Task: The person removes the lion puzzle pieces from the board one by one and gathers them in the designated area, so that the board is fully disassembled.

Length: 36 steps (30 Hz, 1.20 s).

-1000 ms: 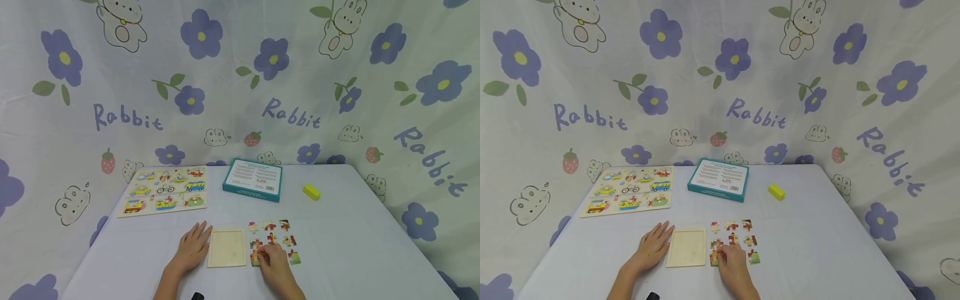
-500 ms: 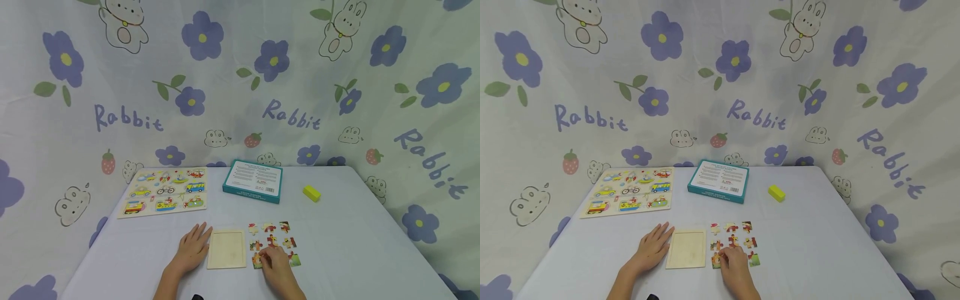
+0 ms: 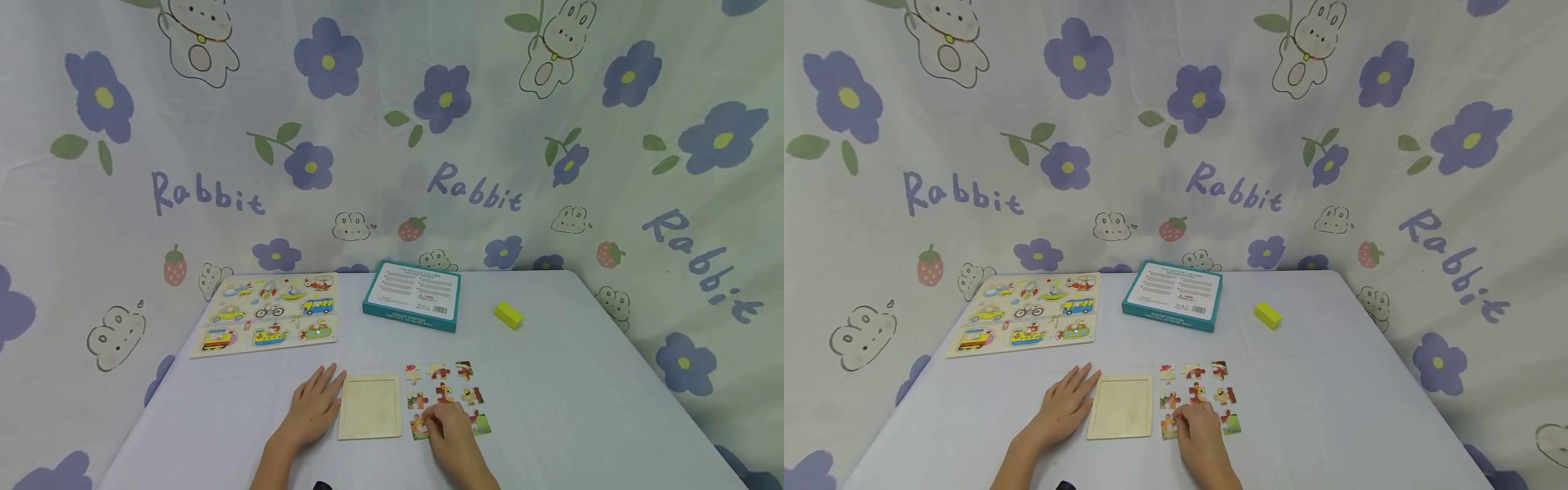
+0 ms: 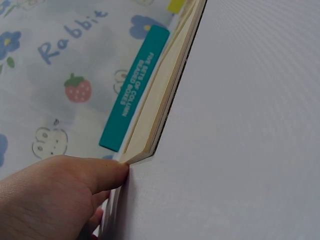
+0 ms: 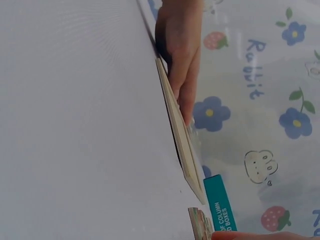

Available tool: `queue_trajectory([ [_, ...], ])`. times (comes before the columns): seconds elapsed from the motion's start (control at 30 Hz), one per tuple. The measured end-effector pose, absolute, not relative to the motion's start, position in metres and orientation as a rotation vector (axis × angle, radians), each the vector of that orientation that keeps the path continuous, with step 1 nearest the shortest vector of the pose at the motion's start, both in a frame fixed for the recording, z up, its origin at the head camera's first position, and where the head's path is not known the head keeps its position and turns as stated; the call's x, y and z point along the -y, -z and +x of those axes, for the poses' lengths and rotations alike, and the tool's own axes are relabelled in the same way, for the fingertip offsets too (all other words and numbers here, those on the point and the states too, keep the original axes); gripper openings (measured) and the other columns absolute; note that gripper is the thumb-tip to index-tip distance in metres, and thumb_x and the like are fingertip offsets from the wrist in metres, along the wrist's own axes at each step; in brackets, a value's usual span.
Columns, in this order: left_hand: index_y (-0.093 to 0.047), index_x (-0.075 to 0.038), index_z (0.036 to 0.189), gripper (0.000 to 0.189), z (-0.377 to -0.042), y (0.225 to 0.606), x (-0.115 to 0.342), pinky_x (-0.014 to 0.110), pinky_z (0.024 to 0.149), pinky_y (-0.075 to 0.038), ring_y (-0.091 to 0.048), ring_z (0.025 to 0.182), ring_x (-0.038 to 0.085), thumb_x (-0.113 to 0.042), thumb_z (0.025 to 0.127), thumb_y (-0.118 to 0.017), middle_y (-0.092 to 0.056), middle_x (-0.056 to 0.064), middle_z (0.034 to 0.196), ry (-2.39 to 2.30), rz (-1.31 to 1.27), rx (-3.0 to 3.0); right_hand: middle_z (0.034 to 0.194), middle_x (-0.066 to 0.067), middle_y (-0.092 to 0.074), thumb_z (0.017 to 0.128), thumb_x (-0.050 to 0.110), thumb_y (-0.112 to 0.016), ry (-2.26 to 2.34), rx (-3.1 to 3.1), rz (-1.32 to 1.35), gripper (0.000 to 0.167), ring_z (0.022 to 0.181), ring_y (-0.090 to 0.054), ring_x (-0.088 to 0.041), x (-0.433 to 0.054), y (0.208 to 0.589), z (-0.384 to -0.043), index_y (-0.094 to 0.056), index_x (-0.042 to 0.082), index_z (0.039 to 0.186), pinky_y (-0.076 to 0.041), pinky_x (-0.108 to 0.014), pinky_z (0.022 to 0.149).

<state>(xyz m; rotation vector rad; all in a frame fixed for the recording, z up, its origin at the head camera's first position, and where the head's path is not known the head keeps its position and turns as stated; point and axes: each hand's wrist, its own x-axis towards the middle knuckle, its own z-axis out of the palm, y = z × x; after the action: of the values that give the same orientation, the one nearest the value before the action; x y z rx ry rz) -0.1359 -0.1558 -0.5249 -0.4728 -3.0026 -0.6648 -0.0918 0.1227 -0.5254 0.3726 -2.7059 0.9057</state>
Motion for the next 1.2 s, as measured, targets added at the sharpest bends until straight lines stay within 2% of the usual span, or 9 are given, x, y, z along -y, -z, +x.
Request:
queue_trajectory([
  [0.8, -0.041, -0.010, 0.138, 0.047, -0.137, 0.526, 0.159, 0.059, 0.099, -0.018, -0.019, 0.134, 0.036, -0.021, 0.093, -0.050, -0.029, 0.014, 0.146, 0.653, -0.494, 3.005, 0.076, 0.013, -0.059, 0.075, 0.003, -0.069, -0.902, 2.673, 0.392, 0.016, 0.073, -0.042, -0.006, -0.120, 0.523, -0.091, -0.065, 0.018, 0.078, -0.037, -0.028, 0.065],
  [1.07, -0.042, -0.007, 0.137, 0.048, -0.138, 0.525, 0.161, 0.058, 0.102, -0.016, -0.018, 0.134, 0.038, -0.020, 0.092, -0.051, -0.028, 0.018, 0.146, 0.686, -0.476, 3.008, 0.083, 0.013, -0.055, 0.076, 0.003, -0.068, -0.924, 2.608, 0.397, 0.015, 0.081, -0.044, -0.008, -0.121, 0.519, -0.089, -0.065, 0.017, 0.082, -0.041, -0.029, 0.068],
  [1.2, -0.042, -0.002, 0.136, 0.049, -0.138, 0.523, 0.162, 0.053, 0.106, -0.014, -0.017, 0.135, 0.038, -0.019, 0.090, -0.053, -0.026, 0.022, 0.145, 0.760, -0.450, 3.013, 0.090, 0.011, -0.053, 0.076, 0.002, -0.068, -0.914, 2.613, 0.390, 0.018, 0.090, -0.047, -0.010, -0.125, 0.515, -0.091, -0.065, 0.016, 0.087, -0.045, -0.031, 0.075],
])
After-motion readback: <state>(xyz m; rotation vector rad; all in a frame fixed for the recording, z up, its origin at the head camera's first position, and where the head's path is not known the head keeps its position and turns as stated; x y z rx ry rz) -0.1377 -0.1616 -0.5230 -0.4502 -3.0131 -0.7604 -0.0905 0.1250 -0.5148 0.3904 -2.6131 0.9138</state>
